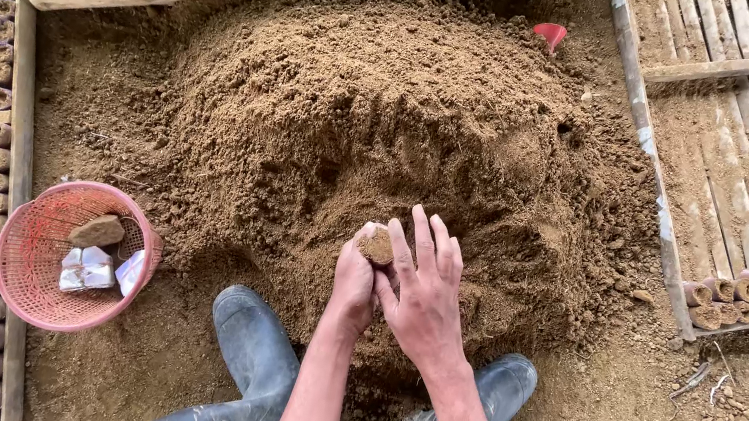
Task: Preparing individual seedling plugs by filling small plastic sheets with soil and rolling them into cylinders.
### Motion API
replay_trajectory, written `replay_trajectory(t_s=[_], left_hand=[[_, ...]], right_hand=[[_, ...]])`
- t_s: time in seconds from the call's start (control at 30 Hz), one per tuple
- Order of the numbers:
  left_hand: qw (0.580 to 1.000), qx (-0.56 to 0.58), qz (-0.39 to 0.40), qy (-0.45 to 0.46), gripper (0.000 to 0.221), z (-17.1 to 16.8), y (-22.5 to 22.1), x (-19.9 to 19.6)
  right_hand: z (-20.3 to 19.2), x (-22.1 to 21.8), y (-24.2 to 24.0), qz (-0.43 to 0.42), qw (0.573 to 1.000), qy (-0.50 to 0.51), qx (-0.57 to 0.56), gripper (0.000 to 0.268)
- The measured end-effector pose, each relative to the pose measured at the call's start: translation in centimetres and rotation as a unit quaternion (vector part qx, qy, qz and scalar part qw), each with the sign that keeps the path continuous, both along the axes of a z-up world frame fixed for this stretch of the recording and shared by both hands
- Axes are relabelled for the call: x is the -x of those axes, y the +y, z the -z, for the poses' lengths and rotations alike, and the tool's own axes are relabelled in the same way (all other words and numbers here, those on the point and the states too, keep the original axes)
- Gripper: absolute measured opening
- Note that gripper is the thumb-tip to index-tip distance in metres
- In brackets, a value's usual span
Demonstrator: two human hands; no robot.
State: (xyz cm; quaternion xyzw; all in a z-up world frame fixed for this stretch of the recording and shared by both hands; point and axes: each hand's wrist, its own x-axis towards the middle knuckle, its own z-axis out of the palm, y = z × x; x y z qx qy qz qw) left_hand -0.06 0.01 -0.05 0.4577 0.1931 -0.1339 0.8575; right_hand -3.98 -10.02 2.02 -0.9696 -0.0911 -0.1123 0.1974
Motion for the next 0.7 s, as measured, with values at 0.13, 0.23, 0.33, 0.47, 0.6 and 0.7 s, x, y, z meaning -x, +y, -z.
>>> replay_trajectory(t_s=[0.13,0.23,0.33,0.47,0.6,0.7], left_hand=[[1.0,0.0,-0.003,0.002,0.035,0.2,-0.1,-0.1],[1.0,0.0,-0.006,0.001,0.036,0.3,-0.1,-0.3],[1.0,0.0,-0.011,0.003,0.036,0.4,0.0,0.0],[1.0,-0.001,-0.016,0.001,0.037,0.6,0.1,0.0],[1.0,-0.007,-0.016,-0.012,0.038,-1.0,0.0,0.1],[1.0,0.012,-0.01,-0.001,0.038,-0.1,0.4,0.1]], right_hand=[[-0.5,-0.1,0.1,-0.012,0.999,-0.003,0.032,0.054],[-0.2,-0.2,0.1,-0.018,1.0,-0.018,0.017,0.063],[-0.5,-0.1,0.4,-0.036,0.999,-0.009,0.026,0.053],[-0.8,-0.1,0.5,-0.041,0.998,-0.025,0.031,0.054],[-1.5,-0.1,0.6,-0.037,0.998,-0.032,0.044,0.052],[-0.5,-0.1,0.6,-0.028,0.999,-0.022,0.021,0.056]])
